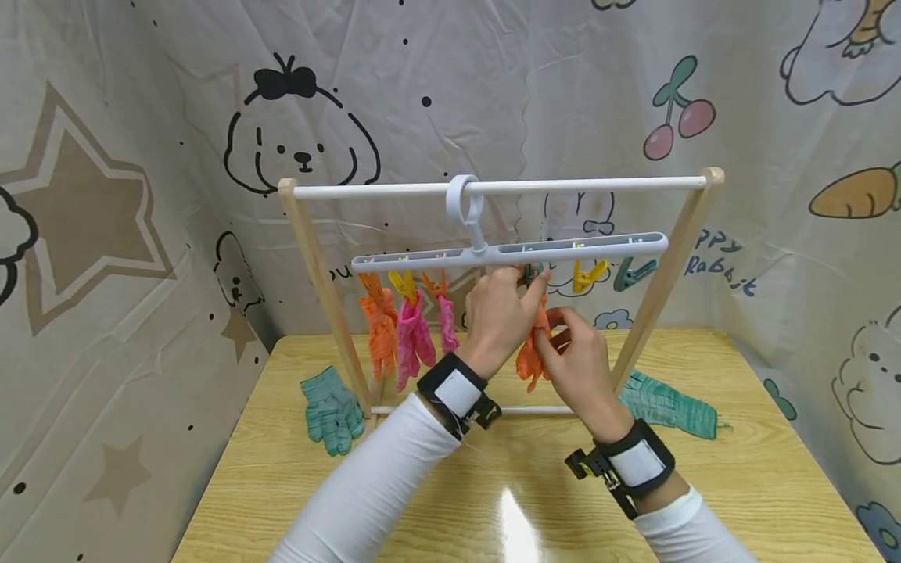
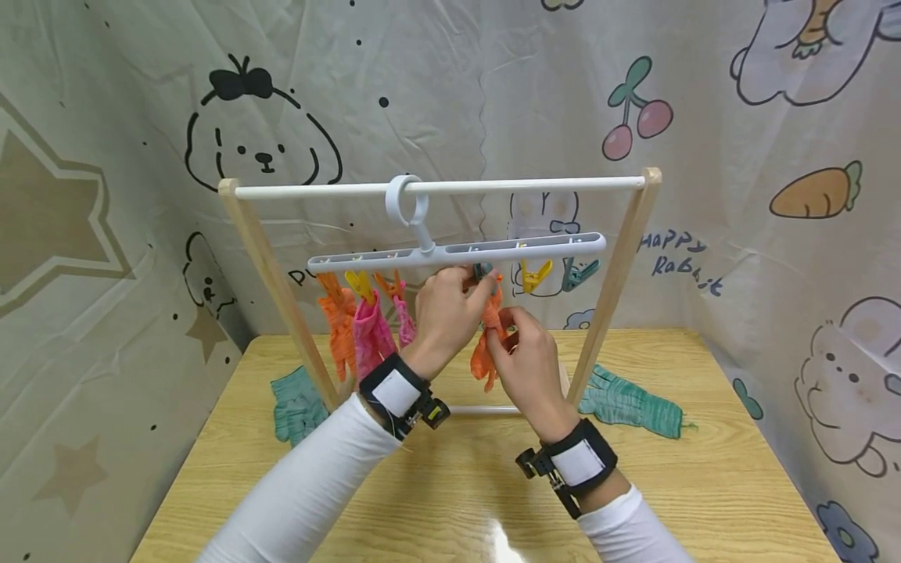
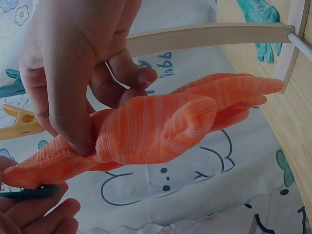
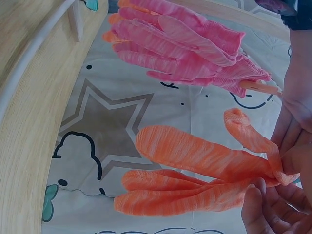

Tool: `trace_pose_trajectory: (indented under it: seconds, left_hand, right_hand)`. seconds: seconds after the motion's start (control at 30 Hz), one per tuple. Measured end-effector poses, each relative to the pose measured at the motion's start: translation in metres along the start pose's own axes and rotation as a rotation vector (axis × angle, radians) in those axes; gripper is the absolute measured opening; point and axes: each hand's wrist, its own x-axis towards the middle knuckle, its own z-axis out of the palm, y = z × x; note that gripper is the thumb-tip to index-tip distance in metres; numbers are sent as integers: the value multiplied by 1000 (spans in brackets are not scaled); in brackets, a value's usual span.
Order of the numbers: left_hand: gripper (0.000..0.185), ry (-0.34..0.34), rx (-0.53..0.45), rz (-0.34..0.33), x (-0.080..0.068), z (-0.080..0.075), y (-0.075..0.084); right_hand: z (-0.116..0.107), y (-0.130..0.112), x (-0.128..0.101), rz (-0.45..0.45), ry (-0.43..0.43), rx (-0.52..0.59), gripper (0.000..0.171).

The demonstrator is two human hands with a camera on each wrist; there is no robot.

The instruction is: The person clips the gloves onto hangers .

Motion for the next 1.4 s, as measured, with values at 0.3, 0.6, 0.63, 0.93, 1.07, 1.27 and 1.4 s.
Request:
trace_pose_trajectory:
  seconds: [0.3, 0.6, 0.63, 0.93, 1.07, 1.27, 1.4]
  left_hand:
    - [41, 17, 9, 5, 0, 0, 1]
    - [38, 52, 58, 27, 0, 4, -1]
    - [38, 55, 61, 26, -1, 4, -1]
    - [39, 51, 96, 8, -2, 4, -2]
    - [40, 34, 93, 5, -4, 4, -2]
    - [39, 22, 82, 15, -7, 4, -4]
    - [37, 22, 65, 27, -8, 4, -5]
  right_hand:
    - [0, 0, 0, 13, -6, -10, 17]
    - [-1, 0, -1, 14, -21, -20, 17]
    - [0, 0, -1, 17, -23, -19, 18]
    - [0, 3, -2, 44, -39, -15, 18]
    - [1, 4, -3, 51, -43, -24, 18]
    - [1, 5, -6, 78, -42, -45, 20]
    - [2, 5, -7, 90, -48, -52, 21]
